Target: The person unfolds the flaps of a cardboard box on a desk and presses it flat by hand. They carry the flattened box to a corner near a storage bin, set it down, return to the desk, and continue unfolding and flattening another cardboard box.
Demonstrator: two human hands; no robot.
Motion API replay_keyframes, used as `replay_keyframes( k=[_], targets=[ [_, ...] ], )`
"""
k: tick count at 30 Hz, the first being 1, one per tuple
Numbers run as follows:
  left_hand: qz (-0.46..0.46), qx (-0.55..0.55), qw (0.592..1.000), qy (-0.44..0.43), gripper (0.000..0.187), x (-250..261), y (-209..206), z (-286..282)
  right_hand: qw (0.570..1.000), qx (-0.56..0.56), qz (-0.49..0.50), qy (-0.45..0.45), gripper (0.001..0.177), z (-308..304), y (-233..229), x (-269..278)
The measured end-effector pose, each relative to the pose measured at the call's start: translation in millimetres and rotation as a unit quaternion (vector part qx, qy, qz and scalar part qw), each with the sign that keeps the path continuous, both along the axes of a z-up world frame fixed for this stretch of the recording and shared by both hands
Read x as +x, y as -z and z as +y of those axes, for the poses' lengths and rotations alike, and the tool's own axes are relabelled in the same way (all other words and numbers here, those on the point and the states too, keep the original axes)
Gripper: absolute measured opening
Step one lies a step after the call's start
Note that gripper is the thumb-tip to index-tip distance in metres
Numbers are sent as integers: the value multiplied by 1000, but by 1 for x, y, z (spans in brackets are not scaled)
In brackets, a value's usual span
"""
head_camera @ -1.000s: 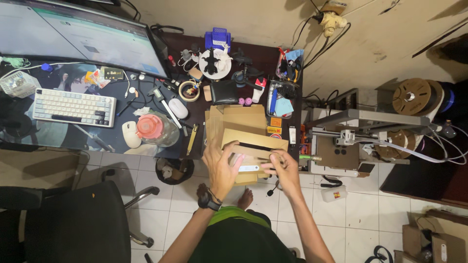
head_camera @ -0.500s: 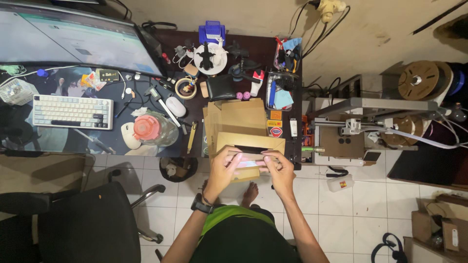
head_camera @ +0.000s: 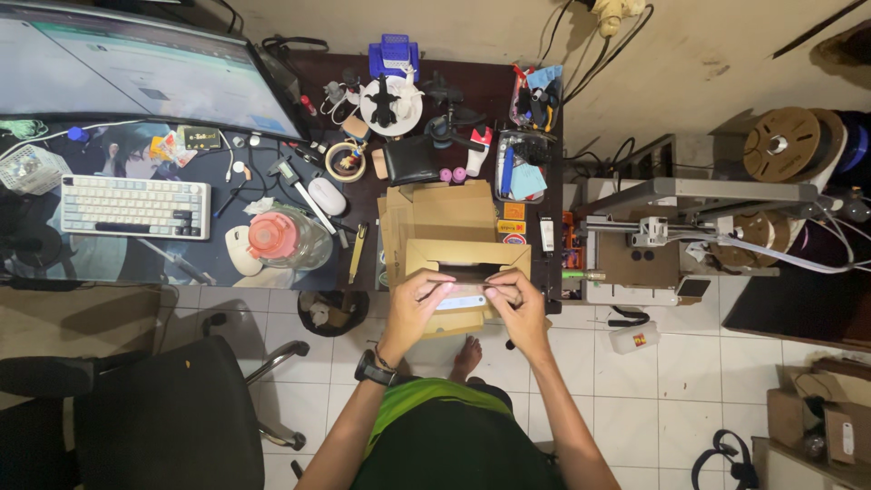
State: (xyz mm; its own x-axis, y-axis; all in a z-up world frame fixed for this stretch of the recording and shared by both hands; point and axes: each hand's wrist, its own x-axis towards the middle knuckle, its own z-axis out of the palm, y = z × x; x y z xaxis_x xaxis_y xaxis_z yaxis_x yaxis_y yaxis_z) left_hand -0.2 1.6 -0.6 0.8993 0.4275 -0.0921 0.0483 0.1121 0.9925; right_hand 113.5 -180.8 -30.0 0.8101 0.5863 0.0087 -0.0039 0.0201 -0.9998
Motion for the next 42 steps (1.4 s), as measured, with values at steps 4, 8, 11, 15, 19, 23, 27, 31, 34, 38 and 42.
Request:
replay_keyframes(
  k=[4, 8, 11, 15, 19, 23, 27, 31, 34, 38, 42],
  targets=[
    [4, 49, 998, 29, 21, -2, 2, 6, 996, -69, -36, -45, 16, -7, -12, 9],
    [1, 40, 999, 21, 21, -1, 9, 4, 997, -73, -22, -21, 14, -4, -7, 8],
    [9, 8, 1000, 13, 21, 2, 15, 2, 997, -74, -28, 2, 17, -2, 4, 6],
    [32, 43, 999, 9, 23, 5, 16, 2, 997, -73, 12, 14, 20, -4, 15, 7],
    [51, 19, 998, -3, 24, 9, 0, 0, 995, -101, 20, 16, 22, -3, 13, 10],
    [144, 71, 986, -47, 27, 8, -33, 8, 993, -100, 23, 49, 16, 2, -3, 16],
    [61, 371, 926, -20, 19, 21, -56, 43, 990, -119, 13, 72, 23, 12, -20, 26],
    [-142, 488, 850, 141, 29, 81, -55, 80, 977, -149, -116, 100, 36, 25, -30, 31],
    [-178, 525, 798, 237, 38, 127, -49, 93, 957, -141, -227, 110, 44, 39, -34, 33],
    [-102, 583, 737, 328, 42, 164, -43, 84, 907, -188, -352, 133, 63, 51, -37, 24],
    [-40, 616, 695, 369, 41, 177, -35, 82, 858, -257, -420, 144, 67, 53, -35, 20]
  ],
)
